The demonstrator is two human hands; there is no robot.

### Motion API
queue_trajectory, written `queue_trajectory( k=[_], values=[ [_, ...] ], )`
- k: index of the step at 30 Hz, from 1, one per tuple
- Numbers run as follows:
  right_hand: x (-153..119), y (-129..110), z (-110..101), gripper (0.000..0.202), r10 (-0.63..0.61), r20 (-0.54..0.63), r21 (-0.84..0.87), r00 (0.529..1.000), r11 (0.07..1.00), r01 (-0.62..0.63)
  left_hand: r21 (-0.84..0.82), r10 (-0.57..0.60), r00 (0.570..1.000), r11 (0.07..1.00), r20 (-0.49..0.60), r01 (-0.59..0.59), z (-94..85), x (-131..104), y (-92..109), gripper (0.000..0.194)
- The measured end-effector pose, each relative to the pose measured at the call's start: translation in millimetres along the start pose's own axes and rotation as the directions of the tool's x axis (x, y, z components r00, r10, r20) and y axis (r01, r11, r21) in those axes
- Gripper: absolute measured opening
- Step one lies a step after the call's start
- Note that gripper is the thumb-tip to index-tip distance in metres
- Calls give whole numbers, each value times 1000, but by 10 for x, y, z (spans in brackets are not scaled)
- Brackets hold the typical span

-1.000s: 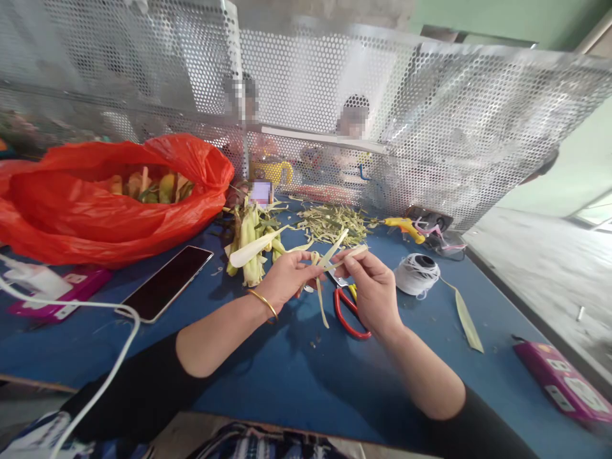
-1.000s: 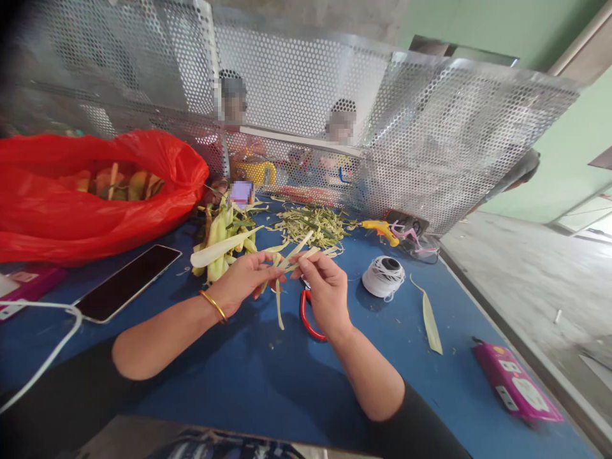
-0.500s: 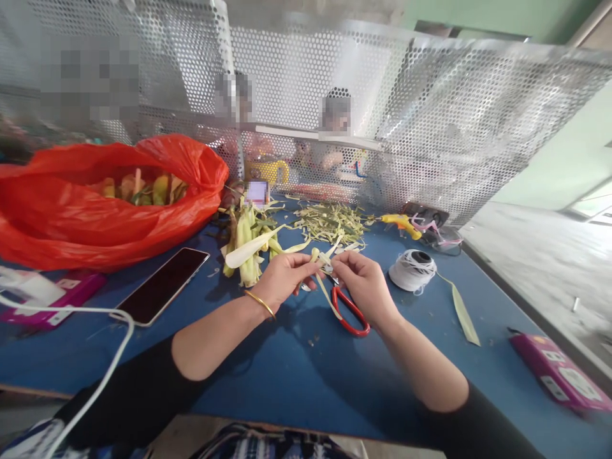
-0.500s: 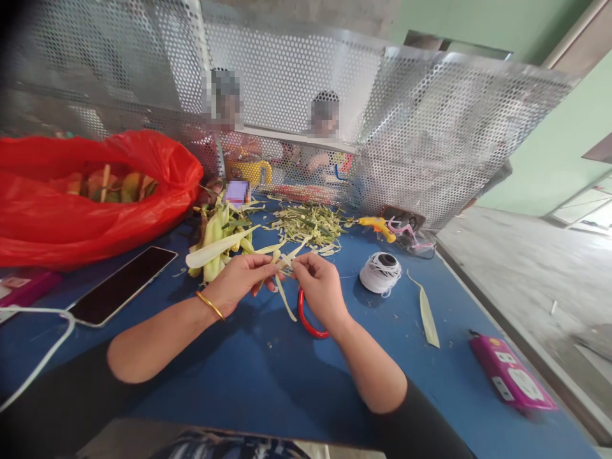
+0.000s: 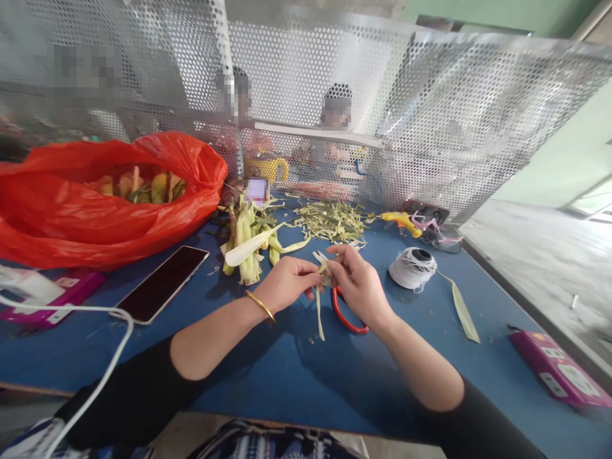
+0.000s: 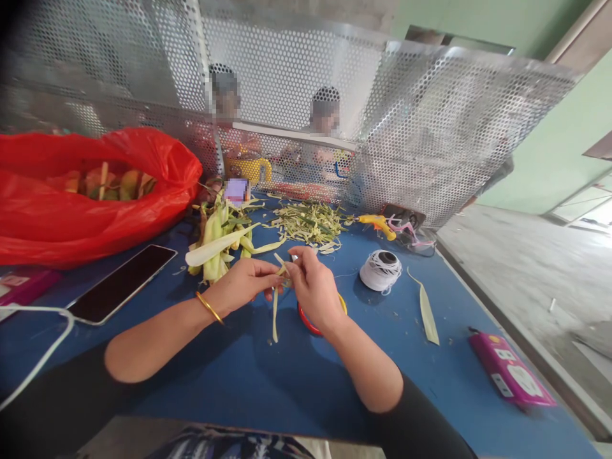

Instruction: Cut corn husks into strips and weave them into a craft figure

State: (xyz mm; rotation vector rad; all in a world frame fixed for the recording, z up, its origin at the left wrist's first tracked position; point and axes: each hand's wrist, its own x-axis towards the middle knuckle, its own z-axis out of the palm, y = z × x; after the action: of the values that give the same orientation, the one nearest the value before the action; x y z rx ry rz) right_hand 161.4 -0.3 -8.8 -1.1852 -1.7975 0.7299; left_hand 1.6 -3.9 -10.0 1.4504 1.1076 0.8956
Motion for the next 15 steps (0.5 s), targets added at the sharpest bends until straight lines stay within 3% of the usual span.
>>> queue_trajectory(
  k=[5, 9, 12, 15],
  values=[
    [-2, 4, -2, 16, -38, 29, -101, 999, 994, 41, 193, 57, 996, 979, 61, -68, -5, -6, -64, 24],
    [37, -3, -35, 19, 54, -32, 89, 998, 995, -51, 220, 24, 989, 974, 147, -56, 1, -24, -59, 24],
    [60, -28, -56, 27, 146, -37, 286, 989, 949, -129, 167, 12, 977, 985, 211, -48, 8, -36, -29, 23],
    [61, -54, -55, 28, 158, -37, 418, 987, 899, -129, 152, 7, 972, 987, 235, -44, 1, -38, -10, 22]
  ],
)
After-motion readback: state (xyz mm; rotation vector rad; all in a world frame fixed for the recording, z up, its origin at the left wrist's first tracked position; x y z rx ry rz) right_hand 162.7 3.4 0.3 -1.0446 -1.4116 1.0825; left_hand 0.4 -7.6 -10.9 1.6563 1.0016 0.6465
